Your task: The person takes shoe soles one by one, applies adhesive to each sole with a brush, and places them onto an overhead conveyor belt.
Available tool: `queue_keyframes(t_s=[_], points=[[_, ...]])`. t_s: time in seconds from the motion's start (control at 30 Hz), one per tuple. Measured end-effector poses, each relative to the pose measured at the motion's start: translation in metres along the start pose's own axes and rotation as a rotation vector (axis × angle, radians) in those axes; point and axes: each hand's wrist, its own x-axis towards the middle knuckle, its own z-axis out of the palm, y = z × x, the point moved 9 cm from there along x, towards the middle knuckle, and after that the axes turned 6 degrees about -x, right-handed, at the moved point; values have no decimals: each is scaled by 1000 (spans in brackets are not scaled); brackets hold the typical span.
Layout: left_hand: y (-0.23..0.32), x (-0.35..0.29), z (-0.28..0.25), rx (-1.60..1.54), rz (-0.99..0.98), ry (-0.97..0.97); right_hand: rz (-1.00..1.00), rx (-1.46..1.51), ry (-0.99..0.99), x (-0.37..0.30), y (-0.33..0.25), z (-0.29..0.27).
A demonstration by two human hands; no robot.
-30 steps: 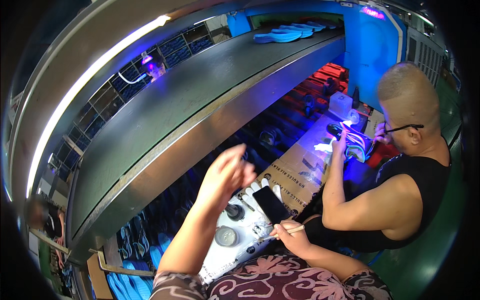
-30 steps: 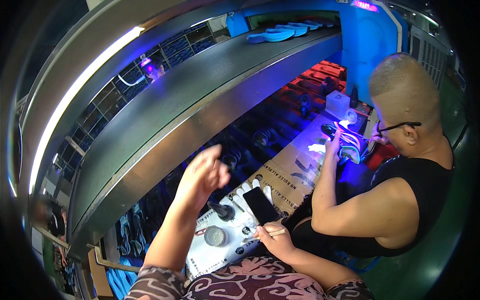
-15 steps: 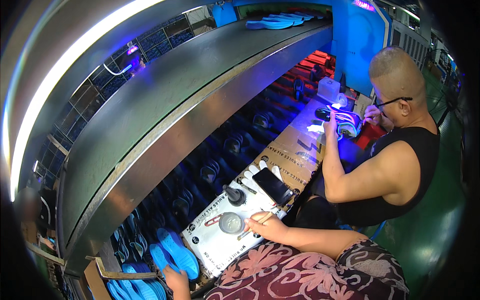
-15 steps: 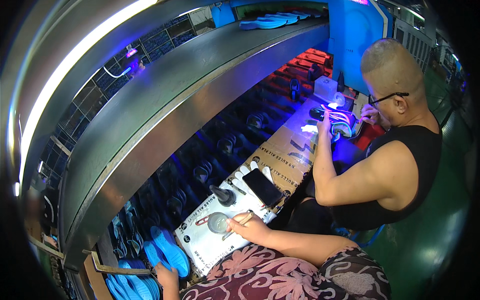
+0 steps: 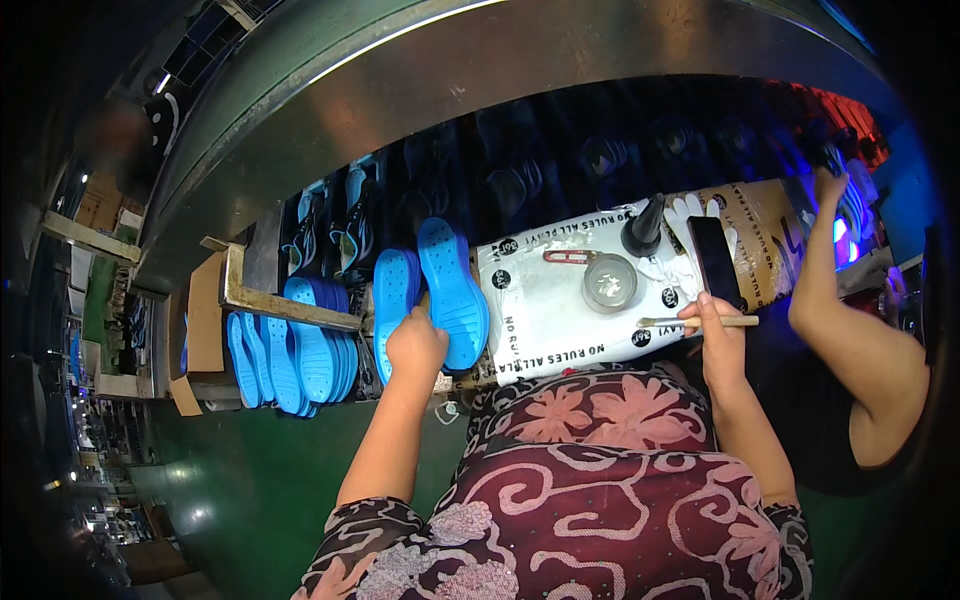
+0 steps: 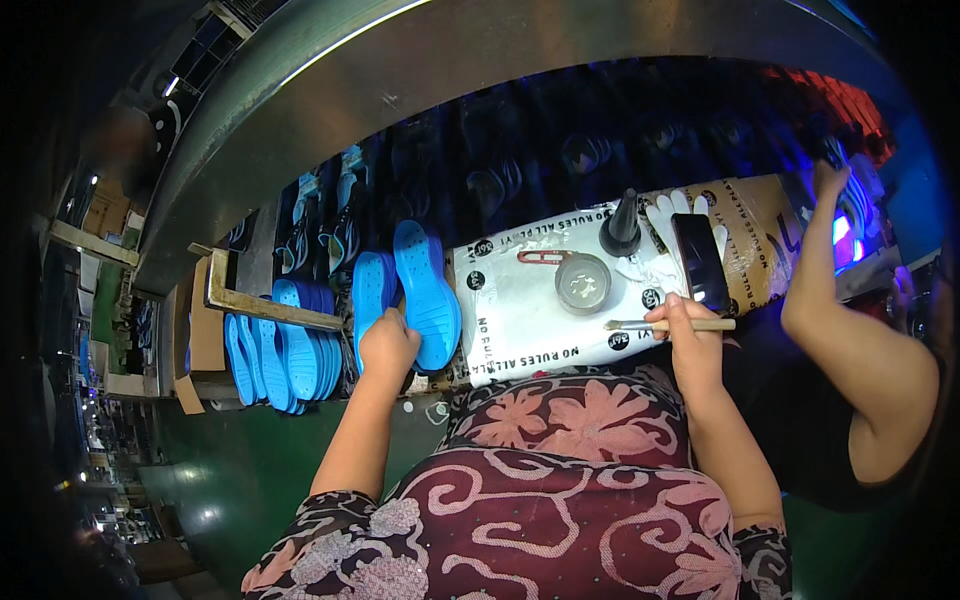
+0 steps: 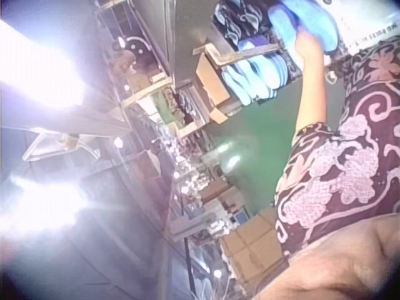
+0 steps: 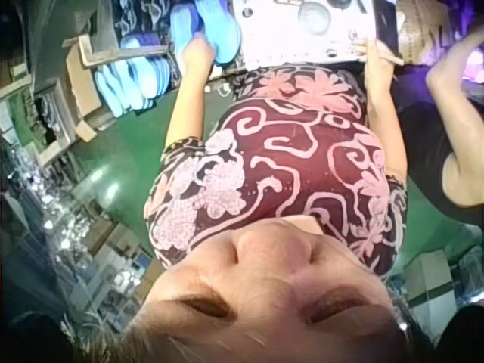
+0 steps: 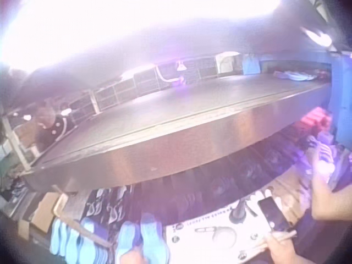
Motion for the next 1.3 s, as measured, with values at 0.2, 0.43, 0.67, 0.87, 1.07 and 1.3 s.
queue_keyframes(t_s=[0.2,0.43,0.67,0.87,1.07,1.3], points=[[-9,4,8,62,-61,-148,-53,-3,-31,22,-5,20],[-1,-5,-8,-96,-84,-166,-322,-371,-222,45,-22,71],[-27,-22,30,-1249,-350,-501,-559,-636,-104,50,-22,87],[6,-50,7,-1704,-527,-478,-473,-378,-80,50,-45,69],[76,-74,-13,-1751,-300,-651,-499,-442,-83,45,-41,65],[98,-59,-48,-1441,-34,-103,-78,118,-46,30,-43,37]])
